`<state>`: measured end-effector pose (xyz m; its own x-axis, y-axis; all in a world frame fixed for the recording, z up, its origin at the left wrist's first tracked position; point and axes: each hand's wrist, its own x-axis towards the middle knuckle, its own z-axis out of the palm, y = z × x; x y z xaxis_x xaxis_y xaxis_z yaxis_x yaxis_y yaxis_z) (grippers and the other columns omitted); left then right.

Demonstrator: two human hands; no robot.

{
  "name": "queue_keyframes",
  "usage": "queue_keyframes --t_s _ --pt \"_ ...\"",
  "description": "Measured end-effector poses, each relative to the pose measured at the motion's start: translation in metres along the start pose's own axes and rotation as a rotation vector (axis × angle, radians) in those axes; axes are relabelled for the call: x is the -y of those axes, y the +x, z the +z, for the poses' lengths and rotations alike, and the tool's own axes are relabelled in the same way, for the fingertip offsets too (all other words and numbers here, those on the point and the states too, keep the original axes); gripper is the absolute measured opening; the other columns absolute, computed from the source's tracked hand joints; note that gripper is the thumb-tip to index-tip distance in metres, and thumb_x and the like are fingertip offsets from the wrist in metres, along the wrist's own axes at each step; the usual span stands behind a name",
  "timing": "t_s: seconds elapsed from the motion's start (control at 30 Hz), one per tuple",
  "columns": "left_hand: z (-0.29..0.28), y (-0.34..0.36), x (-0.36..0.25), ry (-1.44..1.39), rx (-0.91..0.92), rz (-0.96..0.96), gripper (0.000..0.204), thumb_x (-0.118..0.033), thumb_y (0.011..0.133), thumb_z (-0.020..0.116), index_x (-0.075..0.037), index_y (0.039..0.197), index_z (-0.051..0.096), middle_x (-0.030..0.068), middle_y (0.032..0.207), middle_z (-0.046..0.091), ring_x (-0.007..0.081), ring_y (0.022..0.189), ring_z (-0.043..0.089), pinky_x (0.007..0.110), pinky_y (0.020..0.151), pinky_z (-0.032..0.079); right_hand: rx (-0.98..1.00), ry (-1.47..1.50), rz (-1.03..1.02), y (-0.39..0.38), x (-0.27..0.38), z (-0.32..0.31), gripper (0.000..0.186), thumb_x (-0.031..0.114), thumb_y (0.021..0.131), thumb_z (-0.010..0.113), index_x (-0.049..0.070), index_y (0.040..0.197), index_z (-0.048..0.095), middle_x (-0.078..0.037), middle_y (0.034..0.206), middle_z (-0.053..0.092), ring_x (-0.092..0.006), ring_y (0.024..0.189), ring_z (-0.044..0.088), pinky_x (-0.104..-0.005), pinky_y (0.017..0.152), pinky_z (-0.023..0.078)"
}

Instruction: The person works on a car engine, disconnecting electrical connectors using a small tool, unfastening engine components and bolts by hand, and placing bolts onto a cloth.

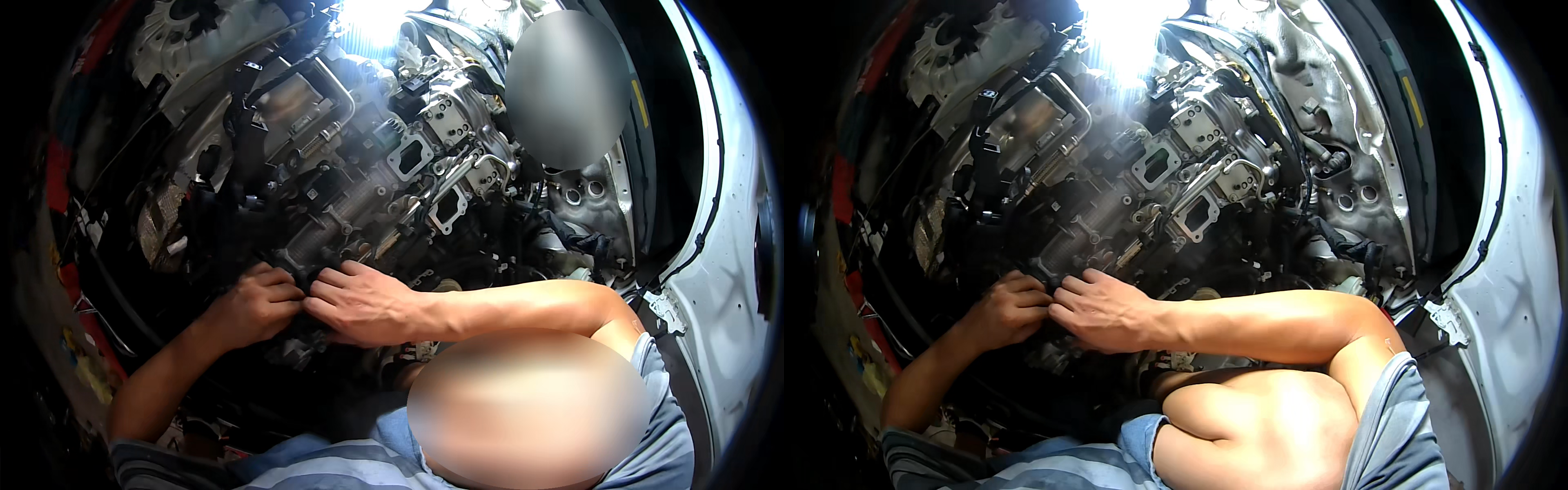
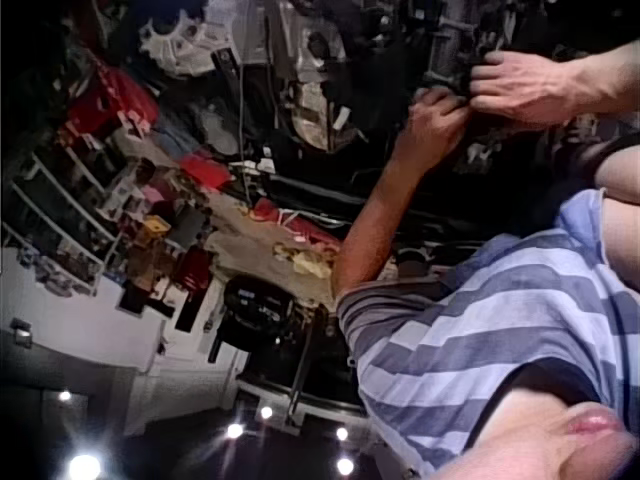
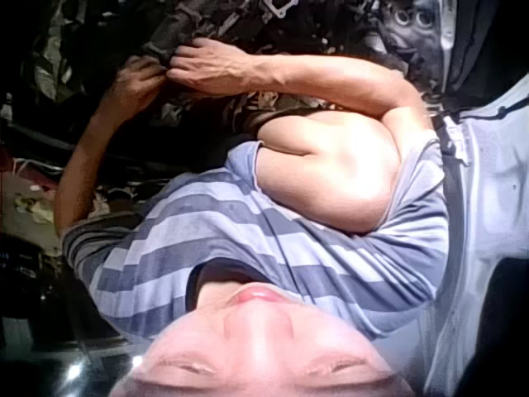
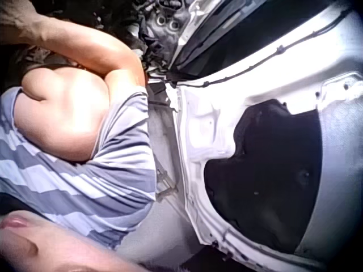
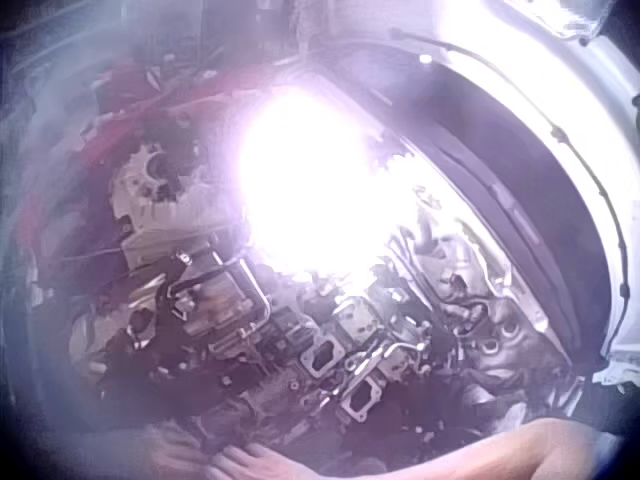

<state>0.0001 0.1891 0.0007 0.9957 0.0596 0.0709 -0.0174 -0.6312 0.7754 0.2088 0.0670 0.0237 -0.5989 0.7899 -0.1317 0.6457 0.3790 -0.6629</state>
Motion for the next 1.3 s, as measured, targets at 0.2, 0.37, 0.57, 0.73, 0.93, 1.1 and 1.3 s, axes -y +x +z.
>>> queue_keyframes --t_s 0.2,0.37,0.57,0.73,0.93,1.1,1.3 --pt "0.000 -0.004 -0.001 -0.008 0.024 -0.044 0.011 -0.007 0.075 0.070 -0.006 0.086 0.068 0.0036 0.096 0.067 0.0213 0.097 0.063 0.037 0.087 0.048 -0.039 0.025 -0.025 0.000 -0.003 -0.004 0.049 0.032 0.079 0.077 0.005 0.114 0.055 -0.007 0.104 0.056 -0.0248 0.103 0.055 -0.0369 0.086 0.045" --pt "-0.001 -0.007 0.000 0.011 0.070 -0.074 0.011 -0.007 0.076 0.068 -0.007 0.087 0.069 0.0028 0.098 0.067 0.0208 0.098 0.061 0.037 0.090 0.046 0.020 0.022 -0.073 -0.002 -0.010 -0.021 0.060 0.032 0.078 0.076 0.002 0.125 0.054 -0.011 0.115 0.058 -0.0266 0.109 0.056 -0.0397 0.092 0.046" --pt "0.005 -0.006 0.005 -0.055 0.090 -0.077 0.011 -0.007 0.074 0.069 -0.008 0.085 0.071 0.0018 0.093 0.066 0.0198 0.098 0.062 0.036 0.090 0.045 0.014 -0.175 -0.033 -0.001 -0.002 -0.021 0.051 0.031 0.072 0.078 0.006 0.113 0.061 -0.006 0.103 0.055 -0.0220 0.096 0.055 -0.0335 0.078 0.045" --pt "0.008 -0.004 0.000 -0.047 -0.015 -0.082 0.008 -0.006 0.076 0.070 -0.010 0.083 0.071 -0.0004 0.094 0.068 0.0176 0.095 0.063 0.034 0.086 0.047 0.050 -0.107 -0.051 -0.005 -0.009 -0.021 0.045 0.028 0.071 0.077 0.011 0.109 0.060 -0.002 0.107 0.054 -0.0191 0.098 0.055 -0.0329 0.078 0.045" --pt "0.003 -0.005 -0.001 0.010 0.081 -0.044 0.012 -0.008 0.074 0.070 -0.009 0.086 0.071 0.0011 0.091 0.066 0.0196 0.091 0.062 0.034 0.086 0.047 0.064 -0.078 -0.047 -0.002 -0.009 -0.021 0.046 0.028 0.070 0.077 0.012 0.111 0.061 0.000 0.107 0.055 -0.0174 0.096 0.055 -0.0321 0.078 0.044" --pt "0.011 -0.014 0.001 -0.087 -0.038 -0.114 0.014 -0.008 0.074 0.070 -0.007 0.088 0.071 0.0024 0.086 0.065 0.0217 0.087 0.062 0.034 0.085 0.047 0.042 -0.106 -0.036 0.001 -0.005 -0.022 0.042 0.024 0.072 0.075 0.009 0.111 0.064 0.000 0.105 0.055 -0.0168 0.093 0.055 -0.0319 0.078 0.044" --pt "0.001 -0.007 -0.007 -0.028 -0.023 -0.093 0.014 -0.006 0.077 0.066 -0.005 0.090 0.071 0.0048 0.093 0.065 0.0221 0.089 0.062 0.035 0.086 0.048 0.023 -0.113 -0.037 -0.002 -0.005 -0.020 0.040 0.024 0.074 0.073 0.009 0.111 0.064 -0.001 0.104 0.054 -0.0173 0.092 0.055 -0.0318 0.077 0.044"
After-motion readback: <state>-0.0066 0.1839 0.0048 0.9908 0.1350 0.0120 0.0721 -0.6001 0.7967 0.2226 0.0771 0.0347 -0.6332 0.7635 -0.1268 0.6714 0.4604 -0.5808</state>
